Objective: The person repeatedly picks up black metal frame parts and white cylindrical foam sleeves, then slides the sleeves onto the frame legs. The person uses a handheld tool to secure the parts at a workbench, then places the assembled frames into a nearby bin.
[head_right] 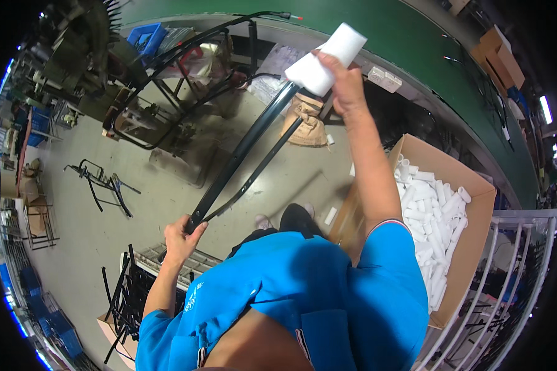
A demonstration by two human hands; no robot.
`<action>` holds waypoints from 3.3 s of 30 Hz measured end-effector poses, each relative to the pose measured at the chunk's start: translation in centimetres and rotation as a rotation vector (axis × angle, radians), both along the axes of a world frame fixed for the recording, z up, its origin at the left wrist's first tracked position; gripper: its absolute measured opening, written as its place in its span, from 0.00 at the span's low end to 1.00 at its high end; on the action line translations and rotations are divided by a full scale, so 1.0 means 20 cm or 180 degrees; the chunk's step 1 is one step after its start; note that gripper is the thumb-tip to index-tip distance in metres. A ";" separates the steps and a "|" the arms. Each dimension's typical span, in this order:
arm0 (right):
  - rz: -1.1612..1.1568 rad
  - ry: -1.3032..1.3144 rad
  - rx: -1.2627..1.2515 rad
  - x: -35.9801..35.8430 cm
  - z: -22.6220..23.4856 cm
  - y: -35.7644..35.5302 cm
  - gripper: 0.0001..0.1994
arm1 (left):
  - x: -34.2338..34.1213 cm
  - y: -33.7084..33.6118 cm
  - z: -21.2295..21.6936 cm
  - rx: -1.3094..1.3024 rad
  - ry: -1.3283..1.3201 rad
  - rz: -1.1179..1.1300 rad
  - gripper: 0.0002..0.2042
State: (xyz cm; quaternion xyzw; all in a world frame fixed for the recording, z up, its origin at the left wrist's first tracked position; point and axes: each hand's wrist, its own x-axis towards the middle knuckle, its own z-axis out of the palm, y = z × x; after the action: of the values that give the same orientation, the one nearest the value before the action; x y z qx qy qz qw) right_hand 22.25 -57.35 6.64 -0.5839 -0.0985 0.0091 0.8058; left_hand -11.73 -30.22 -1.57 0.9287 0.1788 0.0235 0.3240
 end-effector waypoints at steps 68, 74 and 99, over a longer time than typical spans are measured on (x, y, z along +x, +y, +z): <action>0.3299 -0.5106 -0.2822 0.18 -0.18 1.60 0.17 | 0.10 0.34 0.42 -0.1615 0.0454 0.1812 0.21; 0.3434 -0.4523 -0.2365 0.08 -0.33 1.91 0.10 | 0.04 0.71 0.43 -0.1707 0.0492 0.1544 0.27; 0.3026 -0.5675 -0.1843 0.78 -0.58 2.92 0.22 | 0.58 1.26 0.64 -0.1219 0.1076 0.2412 0.25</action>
State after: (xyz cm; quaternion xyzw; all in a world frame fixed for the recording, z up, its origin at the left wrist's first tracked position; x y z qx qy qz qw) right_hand 37.95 0.98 -4.86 -0.4508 -0.8691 -0.0856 0.1846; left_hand -0.06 -5.12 11.18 0.7120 0.5574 -0.0451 0.4247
